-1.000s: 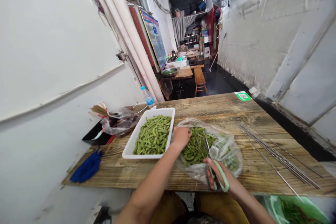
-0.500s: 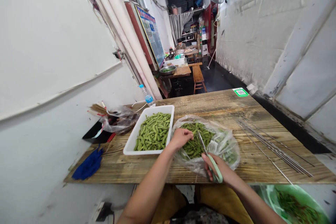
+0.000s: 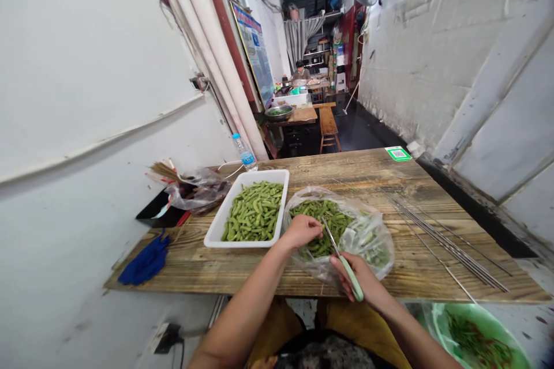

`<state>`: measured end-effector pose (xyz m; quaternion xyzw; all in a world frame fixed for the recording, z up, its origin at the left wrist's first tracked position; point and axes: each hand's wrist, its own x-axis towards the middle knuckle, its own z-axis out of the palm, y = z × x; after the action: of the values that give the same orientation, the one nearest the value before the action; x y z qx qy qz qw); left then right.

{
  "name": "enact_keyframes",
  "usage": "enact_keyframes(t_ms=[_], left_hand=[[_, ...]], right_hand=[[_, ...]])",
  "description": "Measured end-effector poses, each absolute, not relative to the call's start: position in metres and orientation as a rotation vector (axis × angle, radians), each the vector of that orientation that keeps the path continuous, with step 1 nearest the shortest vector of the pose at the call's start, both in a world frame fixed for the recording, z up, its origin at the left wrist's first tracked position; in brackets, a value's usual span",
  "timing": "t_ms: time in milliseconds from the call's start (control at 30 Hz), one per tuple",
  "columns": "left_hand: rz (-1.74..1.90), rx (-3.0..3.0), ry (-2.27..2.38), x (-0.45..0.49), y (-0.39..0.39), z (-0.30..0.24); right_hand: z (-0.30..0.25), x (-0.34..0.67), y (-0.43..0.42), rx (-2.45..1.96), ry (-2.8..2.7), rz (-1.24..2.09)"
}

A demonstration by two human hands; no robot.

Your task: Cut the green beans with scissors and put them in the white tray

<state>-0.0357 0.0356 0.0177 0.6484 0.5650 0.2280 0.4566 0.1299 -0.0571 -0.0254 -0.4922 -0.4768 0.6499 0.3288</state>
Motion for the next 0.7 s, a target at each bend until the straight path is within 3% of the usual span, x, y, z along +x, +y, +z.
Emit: enact_keyframes(t_ms=[300, 533, 700], left_hand=[[0.754, 1.119, 1.18, -0.029, 0.051, 0.022], [0.896, 1.275, 1.278, -0.02, 0.042, 0.017], [0.935, 1.019, 1.136, -0.018, 0.034, 0.018]], right_hand=[[-0.026, 0.149, -0.056, -1.165, -1.267, 1.786], [-0.022, 0.149, -0.055, -1.211, -1.3, 1.712], [-0.024, 0.145, -0.054, -1.193, -1.304, 1.721]])
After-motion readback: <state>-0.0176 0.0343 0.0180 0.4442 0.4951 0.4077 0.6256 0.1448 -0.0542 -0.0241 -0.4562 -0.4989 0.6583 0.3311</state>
